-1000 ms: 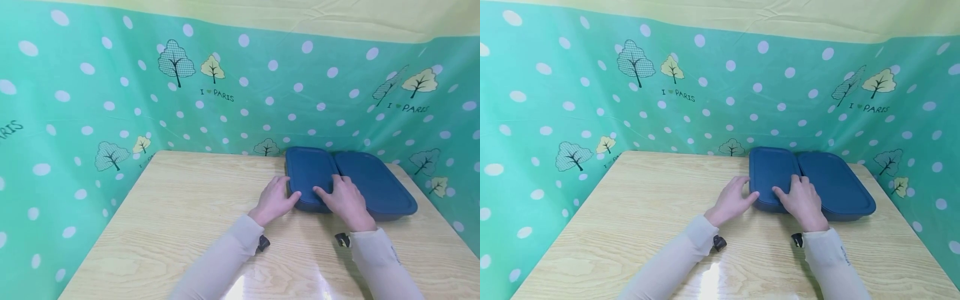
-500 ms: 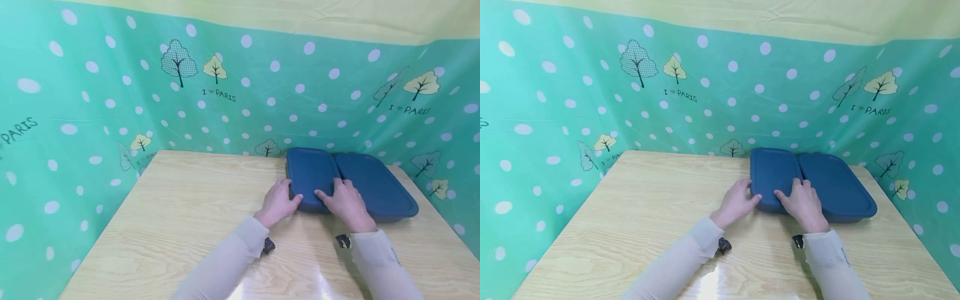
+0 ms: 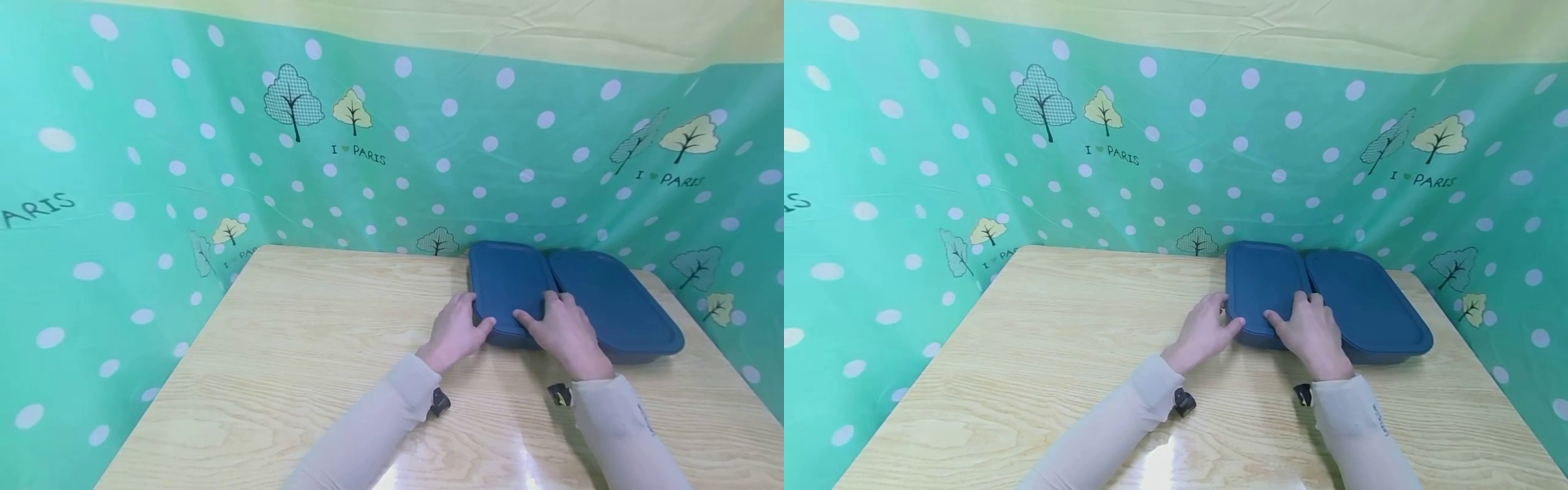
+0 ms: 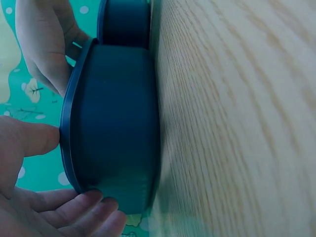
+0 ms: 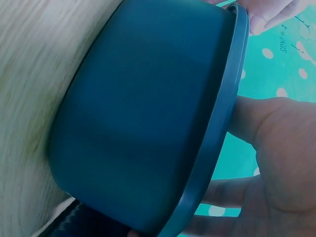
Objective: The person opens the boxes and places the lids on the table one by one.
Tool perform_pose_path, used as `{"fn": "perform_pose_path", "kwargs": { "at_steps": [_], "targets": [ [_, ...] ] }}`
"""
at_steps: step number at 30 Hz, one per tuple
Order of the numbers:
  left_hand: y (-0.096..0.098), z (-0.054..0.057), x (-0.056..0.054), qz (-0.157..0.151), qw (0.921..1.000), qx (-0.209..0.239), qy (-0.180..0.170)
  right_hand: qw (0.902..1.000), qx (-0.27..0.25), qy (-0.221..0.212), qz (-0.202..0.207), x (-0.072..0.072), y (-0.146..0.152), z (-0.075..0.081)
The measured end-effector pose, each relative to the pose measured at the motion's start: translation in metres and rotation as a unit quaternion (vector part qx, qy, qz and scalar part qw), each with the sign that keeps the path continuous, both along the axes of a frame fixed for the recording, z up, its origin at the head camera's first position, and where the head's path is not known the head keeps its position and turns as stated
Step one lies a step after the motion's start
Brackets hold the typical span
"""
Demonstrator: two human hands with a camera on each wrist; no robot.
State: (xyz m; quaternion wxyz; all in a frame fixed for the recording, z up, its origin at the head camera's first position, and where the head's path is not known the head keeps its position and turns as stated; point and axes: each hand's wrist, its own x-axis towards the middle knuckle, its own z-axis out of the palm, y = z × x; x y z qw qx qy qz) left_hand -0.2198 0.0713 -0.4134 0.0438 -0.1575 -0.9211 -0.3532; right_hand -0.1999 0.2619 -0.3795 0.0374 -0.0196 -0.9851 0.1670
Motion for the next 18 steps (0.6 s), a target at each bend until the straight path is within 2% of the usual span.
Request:
{"fn": "perform_pose_path", "kwargs": {
  "at_steps": [18],
  "targets": [
    [-0.0002, -0.0002, -0.0028, 0.003, 1.0, 0.008, -0.004, 0.9998, 0.015, 0.014, 0.0, 0.0002, -0.004, -0.0011]
  ]
}}
